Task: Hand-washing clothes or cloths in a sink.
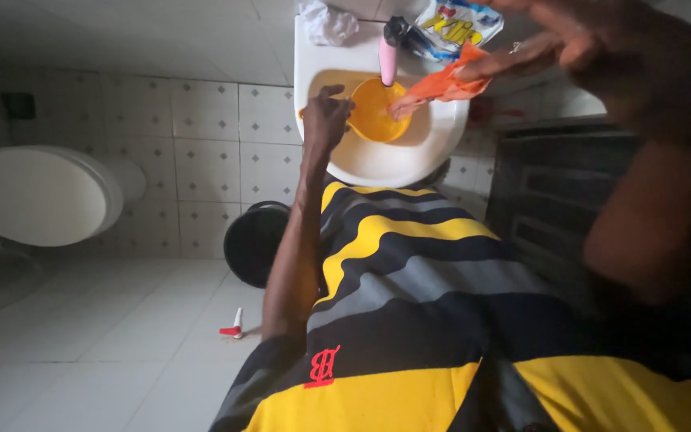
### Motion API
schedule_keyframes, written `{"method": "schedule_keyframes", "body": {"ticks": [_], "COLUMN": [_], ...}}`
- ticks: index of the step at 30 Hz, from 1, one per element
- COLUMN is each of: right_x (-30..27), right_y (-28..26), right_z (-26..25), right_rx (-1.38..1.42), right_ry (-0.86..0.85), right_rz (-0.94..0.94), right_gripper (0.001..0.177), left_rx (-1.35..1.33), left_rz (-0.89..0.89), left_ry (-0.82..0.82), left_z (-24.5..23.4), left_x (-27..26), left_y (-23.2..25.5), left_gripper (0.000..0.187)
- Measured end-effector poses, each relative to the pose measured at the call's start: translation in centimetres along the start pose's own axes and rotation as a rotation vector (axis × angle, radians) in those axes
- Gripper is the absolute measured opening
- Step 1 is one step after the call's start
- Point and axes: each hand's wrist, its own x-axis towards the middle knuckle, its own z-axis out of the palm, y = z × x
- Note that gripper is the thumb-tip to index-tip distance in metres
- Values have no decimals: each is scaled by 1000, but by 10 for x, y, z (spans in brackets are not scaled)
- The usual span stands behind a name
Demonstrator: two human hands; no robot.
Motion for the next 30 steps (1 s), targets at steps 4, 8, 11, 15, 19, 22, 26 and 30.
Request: {"method": "schedule_keyframes", "body": {"ticks": [4,8,11,15,19,22,26,30], "right_x": [27,40,66,55,82,40,69,60], "right_y": [-13,40,123,347,348,349,367,460], "right_z": [10,60,125,228,246,290,261,299], "right_rx": [-7,-65,-153,-97,-232,-404,-425,-432], "right_ry": [-98,-267,-409,-396,-388,-169,-76,9], "right_rz": [-109,439,696,551,797,699,696,713], "right_gripper": [52,64,71,65,41,26,24,22], "left_rx": [-65,-64,-108,-170,-111,-62,24,36], "left_rz": [-57,-109,-138,-131,-102,-90,-67,-73], "left_ry": [-14,15,44,57,63,22,6,-50], "left_z": [0,-9,-14,-14,-14,-15,-14,-12], "left_x": [-18,-39,-53,-58,-65,-67,-63,-58], "left_y": [-9,-12,-16,-14,-1,2,3,-2], "left_gripper": [42,39,38,39,41,40,41,37]}}
